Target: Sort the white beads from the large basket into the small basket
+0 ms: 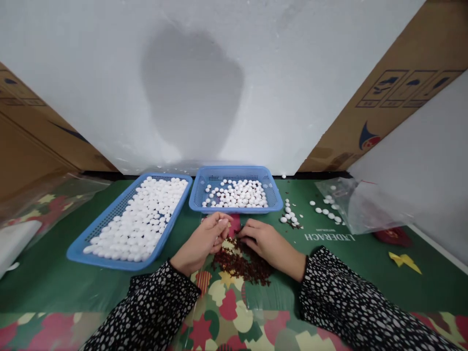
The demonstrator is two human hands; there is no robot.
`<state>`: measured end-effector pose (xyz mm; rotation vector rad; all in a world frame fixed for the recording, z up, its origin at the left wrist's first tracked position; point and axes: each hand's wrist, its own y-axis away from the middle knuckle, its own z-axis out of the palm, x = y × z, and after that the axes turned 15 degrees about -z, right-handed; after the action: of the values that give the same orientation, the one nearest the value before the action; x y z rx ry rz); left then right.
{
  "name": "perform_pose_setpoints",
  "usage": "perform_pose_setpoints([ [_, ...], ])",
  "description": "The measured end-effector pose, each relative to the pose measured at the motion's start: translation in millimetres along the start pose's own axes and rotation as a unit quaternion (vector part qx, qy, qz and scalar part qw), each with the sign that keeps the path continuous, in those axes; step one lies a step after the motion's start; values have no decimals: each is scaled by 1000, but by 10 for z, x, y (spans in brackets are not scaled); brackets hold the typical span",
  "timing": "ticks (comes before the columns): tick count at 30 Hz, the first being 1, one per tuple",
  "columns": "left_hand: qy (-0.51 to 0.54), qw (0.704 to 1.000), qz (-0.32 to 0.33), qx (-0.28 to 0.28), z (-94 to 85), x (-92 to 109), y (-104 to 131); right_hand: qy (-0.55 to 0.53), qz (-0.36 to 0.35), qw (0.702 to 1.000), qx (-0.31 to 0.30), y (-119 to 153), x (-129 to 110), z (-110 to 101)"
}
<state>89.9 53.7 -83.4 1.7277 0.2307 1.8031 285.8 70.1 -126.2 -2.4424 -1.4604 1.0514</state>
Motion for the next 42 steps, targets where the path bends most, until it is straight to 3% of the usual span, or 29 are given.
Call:
perform_pose_setpoints([
  [4,-18,999,15,-33,-18,-55,-27,14,21,1000,16,8,38,8],
  [7,-51,998,31,-17,-23,-59,-41,-5,20,999,36,18,26,-27],
  [10,-61,998,32,5,-13,-45,-44,-29,16,994,106,19,-39,-80],
  [13,-26,999,21,-16,4,-49,-47,-45,28,978,204,1,-123,-114],
  [16,-3,999,11,-42,25,-65,-52,-60,24,967,245,-22,-180,-105],
  [24,24,998,3,-53,67,-69,-41,-49,-13,965,256,-37,-221,-35],
  [31,19,998,25,-48,49,-78,-39,-62,-48,970,231,-39,-238,-42],
  [42,-56,997,47,-13,67,-33,-4,-81,-5,970,231,-47,-211,-79],
])
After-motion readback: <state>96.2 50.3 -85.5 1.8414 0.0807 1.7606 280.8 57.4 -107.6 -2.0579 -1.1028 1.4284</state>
